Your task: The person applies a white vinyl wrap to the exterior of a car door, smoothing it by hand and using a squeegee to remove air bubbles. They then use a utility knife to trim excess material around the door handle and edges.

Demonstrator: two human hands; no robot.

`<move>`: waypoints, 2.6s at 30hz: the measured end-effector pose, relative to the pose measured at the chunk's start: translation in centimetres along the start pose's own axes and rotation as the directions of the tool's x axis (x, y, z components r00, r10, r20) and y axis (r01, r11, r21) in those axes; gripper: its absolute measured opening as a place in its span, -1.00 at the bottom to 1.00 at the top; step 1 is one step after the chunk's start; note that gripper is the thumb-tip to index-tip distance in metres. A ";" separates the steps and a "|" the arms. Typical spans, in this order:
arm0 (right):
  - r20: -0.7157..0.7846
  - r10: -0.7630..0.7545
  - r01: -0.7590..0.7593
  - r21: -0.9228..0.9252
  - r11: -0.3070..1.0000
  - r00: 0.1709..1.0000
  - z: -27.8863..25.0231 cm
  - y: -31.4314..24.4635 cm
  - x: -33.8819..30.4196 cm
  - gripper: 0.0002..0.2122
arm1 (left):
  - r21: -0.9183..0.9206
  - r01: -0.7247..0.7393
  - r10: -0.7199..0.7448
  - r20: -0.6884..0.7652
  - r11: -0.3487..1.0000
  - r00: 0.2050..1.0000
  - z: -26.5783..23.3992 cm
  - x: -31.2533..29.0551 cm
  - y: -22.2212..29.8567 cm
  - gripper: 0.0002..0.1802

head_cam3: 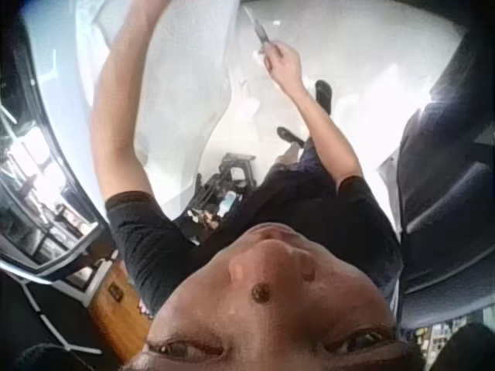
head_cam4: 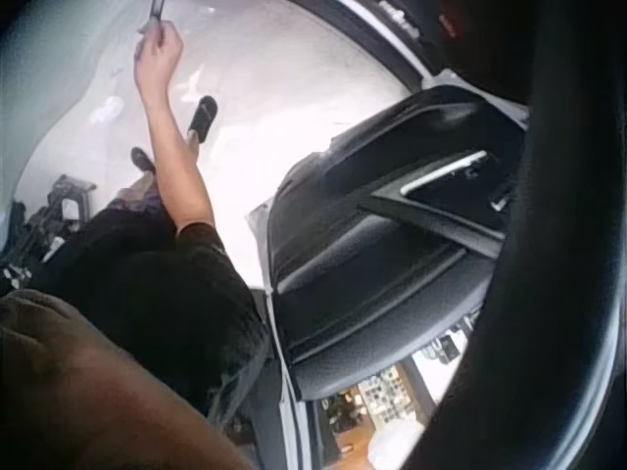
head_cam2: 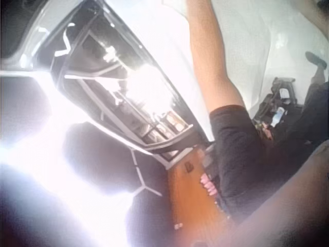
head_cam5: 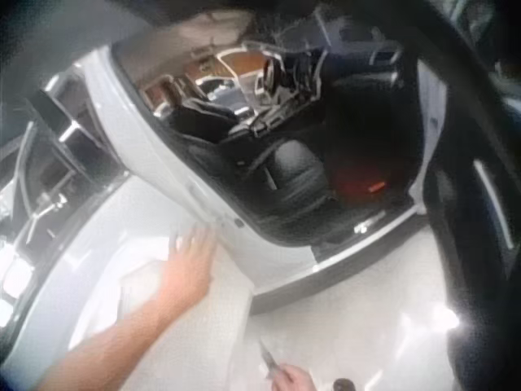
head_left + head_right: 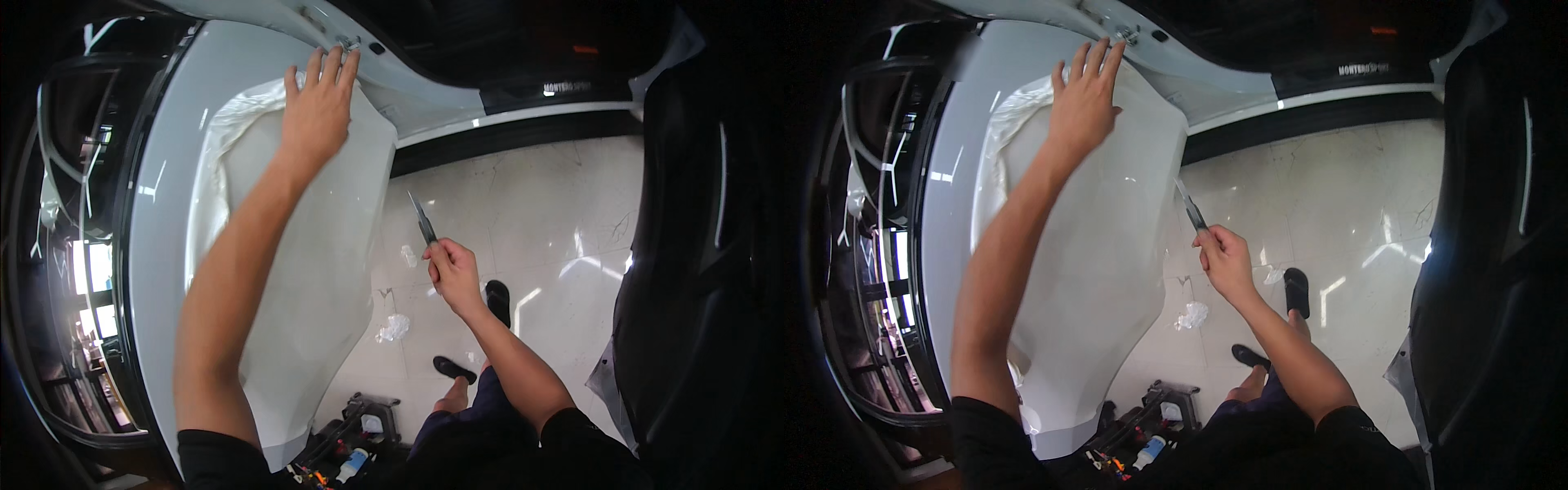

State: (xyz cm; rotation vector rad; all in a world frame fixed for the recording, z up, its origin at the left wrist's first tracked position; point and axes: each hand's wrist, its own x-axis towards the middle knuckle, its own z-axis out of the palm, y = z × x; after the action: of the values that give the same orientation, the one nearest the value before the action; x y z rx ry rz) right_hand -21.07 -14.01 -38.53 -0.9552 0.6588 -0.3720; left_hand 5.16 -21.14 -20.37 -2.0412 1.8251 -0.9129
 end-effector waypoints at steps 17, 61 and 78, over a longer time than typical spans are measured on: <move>0.025 -0.115 0.105 0.256 0.961 0.993 11.7 -5.2 20.4 -0.82 | -0.135 -0.011 0.075 0.477 0.991 0.876 8.2 9.3 -7.8 -0.64; -0.003 -0.183 0.183 -0.049 0.982 0.983 13.1 -8.1 21.0 -0.77 | -0.242 0.023 0.079 0.403 0.970 0.912 2.5 5.3 -7.0 -0.45; -0.105 -0.281 0.267 -0.129 0.955 0.954 10.6 -8.7 21.5 -0.77 | -0.087 0.645 -0.622 0.197 0.759 0.758 -30.9 -30.7 -10.7 -0.42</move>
State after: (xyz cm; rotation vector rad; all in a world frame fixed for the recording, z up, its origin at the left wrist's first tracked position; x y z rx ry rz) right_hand 2.00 -24.14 -34.40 -1.1433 0.6642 -0.6496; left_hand -5.31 16.93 0.93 -2.8175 1.1304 -0.7328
